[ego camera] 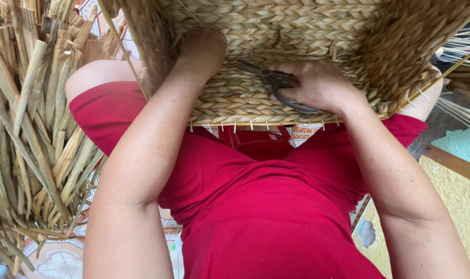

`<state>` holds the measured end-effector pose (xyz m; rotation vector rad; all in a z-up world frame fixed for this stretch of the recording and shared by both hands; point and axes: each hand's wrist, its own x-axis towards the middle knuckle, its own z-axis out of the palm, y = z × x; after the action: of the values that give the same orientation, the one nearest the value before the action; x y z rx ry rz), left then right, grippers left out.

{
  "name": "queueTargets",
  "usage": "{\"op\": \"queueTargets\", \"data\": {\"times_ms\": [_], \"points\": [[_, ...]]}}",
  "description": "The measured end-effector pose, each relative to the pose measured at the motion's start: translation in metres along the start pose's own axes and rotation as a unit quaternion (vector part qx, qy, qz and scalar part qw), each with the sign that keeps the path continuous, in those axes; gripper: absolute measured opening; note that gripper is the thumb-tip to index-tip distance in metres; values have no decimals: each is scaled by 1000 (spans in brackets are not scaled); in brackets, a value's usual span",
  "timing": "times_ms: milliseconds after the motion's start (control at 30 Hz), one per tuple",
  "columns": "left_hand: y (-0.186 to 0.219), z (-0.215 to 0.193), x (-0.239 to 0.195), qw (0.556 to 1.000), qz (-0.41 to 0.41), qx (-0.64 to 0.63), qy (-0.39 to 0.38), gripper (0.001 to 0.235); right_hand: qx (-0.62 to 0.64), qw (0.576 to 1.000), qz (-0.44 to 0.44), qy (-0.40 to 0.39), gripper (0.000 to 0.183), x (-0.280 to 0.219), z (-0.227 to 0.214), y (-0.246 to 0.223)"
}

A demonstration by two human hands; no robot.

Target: The person trims the excess woven material along the edges of a rectangular basket using shears. They rotate the basket to access different sides and continue cutting the protruding strands flush with the frame.

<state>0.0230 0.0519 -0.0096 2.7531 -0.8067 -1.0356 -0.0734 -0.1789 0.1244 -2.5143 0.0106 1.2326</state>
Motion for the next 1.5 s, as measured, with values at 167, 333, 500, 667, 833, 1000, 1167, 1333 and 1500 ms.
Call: {"op": "queueTargets", "data": {"times_ms": [167, 333, 500, 667, 833, 1000, 1167, 1333, 1500], "points": [[-1, 6, 7, 1000, -27, -10, -11, 21, 0, 999, -34, 8, 62, 6, 0, -8], [-3, 3, 7, 999, -33, 9, -40, 20, 2, 999, -36, -20, 59, 11, 0, -15], [1, 5, 6, 998, -51, -20, -25, 19, 35, 997, -49, -48, 56, 13, -8, -24], [3, 6, 6, 998, -25, 15, -53, 20, 2, 997, -25, -79, 54, 17, -15, -35], [4, -7, 0, 995, -39, -11, -92, 20, -32, 994, 17, -100, 52, 19, -17, -51], [6, -9, 0, 997, -24, 2, -77, 22, -47, 996, 17, -72, 54, 19, -5, -55], [-2, -39, -7, 1000, 8, -8, 7, 23, 9, 996, 32, -83, 55, 10, -2, -37], [-10, -87, -58, 998, 24, 17, -51, 26, 128, 990, -49, -17, 70, -21, -9, -7], [9, -113, -87, 972, -1, 15, -233, 29, 122, 984, -129, -4, 74, -40, -6, -14]]}}
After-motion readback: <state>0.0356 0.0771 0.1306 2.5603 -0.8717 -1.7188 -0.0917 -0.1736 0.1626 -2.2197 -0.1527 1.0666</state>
